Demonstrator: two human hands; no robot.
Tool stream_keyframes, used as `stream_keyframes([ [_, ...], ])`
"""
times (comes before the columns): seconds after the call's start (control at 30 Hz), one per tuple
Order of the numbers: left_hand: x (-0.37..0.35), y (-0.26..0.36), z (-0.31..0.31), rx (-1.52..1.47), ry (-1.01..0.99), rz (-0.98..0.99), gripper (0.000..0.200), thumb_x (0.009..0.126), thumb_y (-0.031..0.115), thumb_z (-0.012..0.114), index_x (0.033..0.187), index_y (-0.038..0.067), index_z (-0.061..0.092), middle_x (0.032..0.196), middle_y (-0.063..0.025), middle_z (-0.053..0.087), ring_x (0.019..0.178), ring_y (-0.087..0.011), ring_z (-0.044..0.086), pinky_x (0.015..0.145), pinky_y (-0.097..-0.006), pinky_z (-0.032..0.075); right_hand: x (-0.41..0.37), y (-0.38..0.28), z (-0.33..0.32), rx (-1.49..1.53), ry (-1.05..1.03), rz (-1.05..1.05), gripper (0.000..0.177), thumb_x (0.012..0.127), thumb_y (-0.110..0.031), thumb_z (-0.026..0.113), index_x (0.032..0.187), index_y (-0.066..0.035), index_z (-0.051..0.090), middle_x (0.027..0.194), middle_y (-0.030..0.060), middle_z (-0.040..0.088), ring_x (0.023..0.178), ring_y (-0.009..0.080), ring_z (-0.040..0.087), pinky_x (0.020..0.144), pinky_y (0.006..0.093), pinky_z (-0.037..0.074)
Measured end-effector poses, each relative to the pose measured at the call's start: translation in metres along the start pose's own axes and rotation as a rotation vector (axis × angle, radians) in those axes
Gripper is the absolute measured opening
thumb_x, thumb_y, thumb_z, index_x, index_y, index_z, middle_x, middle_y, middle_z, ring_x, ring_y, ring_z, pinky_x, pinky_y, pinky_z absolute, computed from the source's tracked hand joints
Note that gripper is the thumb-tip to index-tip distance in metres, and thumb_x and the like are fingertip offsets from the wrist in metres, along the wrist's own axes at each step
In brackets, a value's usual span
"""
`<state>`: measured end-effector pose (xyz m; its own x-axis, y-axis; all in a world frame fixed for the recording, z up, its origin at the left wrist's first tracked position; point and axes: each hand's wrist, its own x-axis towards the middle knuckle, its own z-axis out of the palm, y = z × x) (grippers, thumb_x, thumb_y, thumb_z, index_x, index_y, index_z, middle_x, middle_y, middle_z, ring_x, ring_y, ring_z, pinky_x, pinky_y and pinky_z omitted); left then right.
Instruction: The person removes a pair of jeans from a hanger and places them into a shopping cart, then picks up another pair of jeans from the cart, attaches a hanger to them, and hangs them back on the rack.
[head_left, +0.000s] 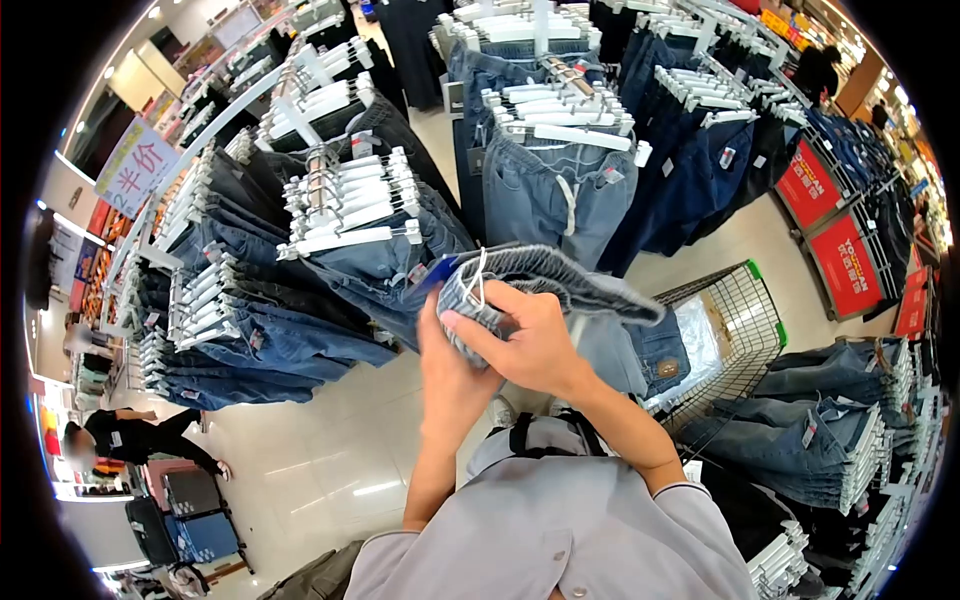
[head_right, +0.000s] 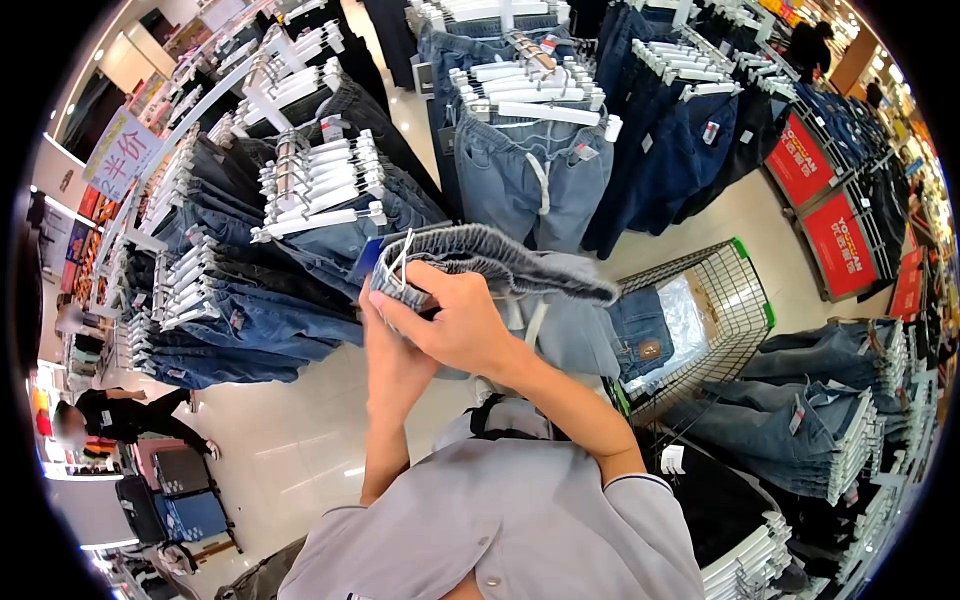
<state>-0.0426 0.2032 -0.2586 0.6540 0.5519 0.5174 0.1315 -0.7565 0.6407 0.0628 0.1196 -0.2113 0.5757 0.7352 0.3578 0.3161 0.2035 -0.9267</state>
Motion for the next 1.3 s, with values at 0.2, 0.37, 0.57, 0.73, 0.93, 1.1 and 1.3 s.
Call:
stream_keyframes([
  [0.2, 0.023, -0.039, 0.0, -0.553, 0.003, -0.224, 0.034, 0.085, -0.008, 0.067, 0.119, -0.004, 0.065, 0.098, -0.0077, 0.074, 0.09, -0.0131, 0.068, 0.084, -0.0266, 0.052, 0.007, 0.008, -0.029, 0.124, -0.222, 0.016, 0.034, 0.091, -0.011, 0.078, 0.122, 0.001, 0.068, 0.112, 0.0106, 0.073, 0.092, 0.0136, 0.069, 0.085, 0.0293, 0.057],
  [0.37, 0.041, -0.042, -0.018, -0.78, 0.16, -0.436, 0.022, 0.091, -0.008, 0.07, 0.112, -0.006, 0.071, 0.103, -0.0032, 0.075, 0.093, -0.0075, 0.067, 0.085, -0.0228, 0.051, -0.001, 0.033, -0.066, -0.314, -0.144, -0.116, 0.053, 0.084, -0.02, 0.083, 0.129, -0.001, 0.063, 0.138, 0.0165, 0.061, 0.125, 0.0334, 0.061, 0.106, 0.0397, 0.048],
  [0.57, 0.069, -0.032, -0.05, -0.823, 0.252, -0.329, 0.024, 0.089, -0.008, 0.073, 0.113, -0.007, 0.071, 0.101, -0.0034, 0.074, 0.089, -0.0062, 0.065, 0.082, -0.0212, 0.051, -0.01, 0.097, -0.086, -0.6, -0.065, -0.07, 0.058, 0.079, -0.023, 0.086, 0.128, -0.004, 0.062, 0.147, 0.0169, 0.051, 0.136, 0.0377, 0.047, 0.113, 0.0454, 0.04],
  [0.73, 0.081, -0.034, -0.082, -0.685, 0.251, -0.133, 0.028, 0.088, -0.008, 0.073, 0.116, -0.008, 0.07, 0.1, -0.0027, 0.073, 0.087, -0.0057, 0.063, 0.08, -0.0212, 0.051, 0.002, 0.09, -0.083, -0.629, 0.03, -0.13, 0.043, 0.078, -0.02, 0.087, 0.11, 0.0, 0.067, 0.146, 0.0207, 0.051, 0.133, 0.0406, 0.048, 0.111, 0.0468, 0.041],
  [0.93, 0.095, -0.032, -0.149, -0.513, 0.662, -0.122, 0.026, 0.093, 0.007, 0.077, 0.117, -0.003, 0.073, 0.107, -0.0068, 0.074, 0.094, -0.0133, 0.067, 0.089, -0.0269, 0.052, 0.021, 0.061, -0.051, -0.212, -0.202, -0.161, 0.03, 0.083, -0.014, 0.087, 0.103, 0.0, 0.07, 0.097, 0.0102, 0.07, 0.089, 0.0196, 0.064, 0.084, 0.0322, 0.052],
  [1.1, 0.099, -0.033, -0.233, -0.14, 0.993, 0.022, 0.037, 0.1, 0.02, 0.07, 0.129, -0.003, 0.069, 0.132, -0.0132, 0.068, 0.116, -0.0215, 0.064, 0.106, -0.0342, 0.047, 0.029, 0.021, 0.012, 0.004, -0.382, -0.314, 0.025, 0.091, -0.019, 0.077, 0.099, 0.001, 0.064, 0.093, 0.0155, 0.066, 0.085, 0.028, 0.069, 0.079, 0.037, 0.055],
  [1.3, 0.081, -0.039, -0.347, 0.483, 1.17, 0.061, 0.037, 0.106, 0.03, 0.058, 0.138, 0.015, 0.067, 0.137, -0.0097, 0.068, 0.109, -0.0206, 0.07, 0.102, -0.0312, 0.053, 0.033, -0.003, 0.088, 0.186, -0.557, -0.46, 0.025, 0.097, -0.016, 0.071, 0.114, 0.001, 0.063, 0.096, 0.0159, 0.068, 0.088, 0.0329, 0.069, 0.08, 0.0399, 0.057],
])
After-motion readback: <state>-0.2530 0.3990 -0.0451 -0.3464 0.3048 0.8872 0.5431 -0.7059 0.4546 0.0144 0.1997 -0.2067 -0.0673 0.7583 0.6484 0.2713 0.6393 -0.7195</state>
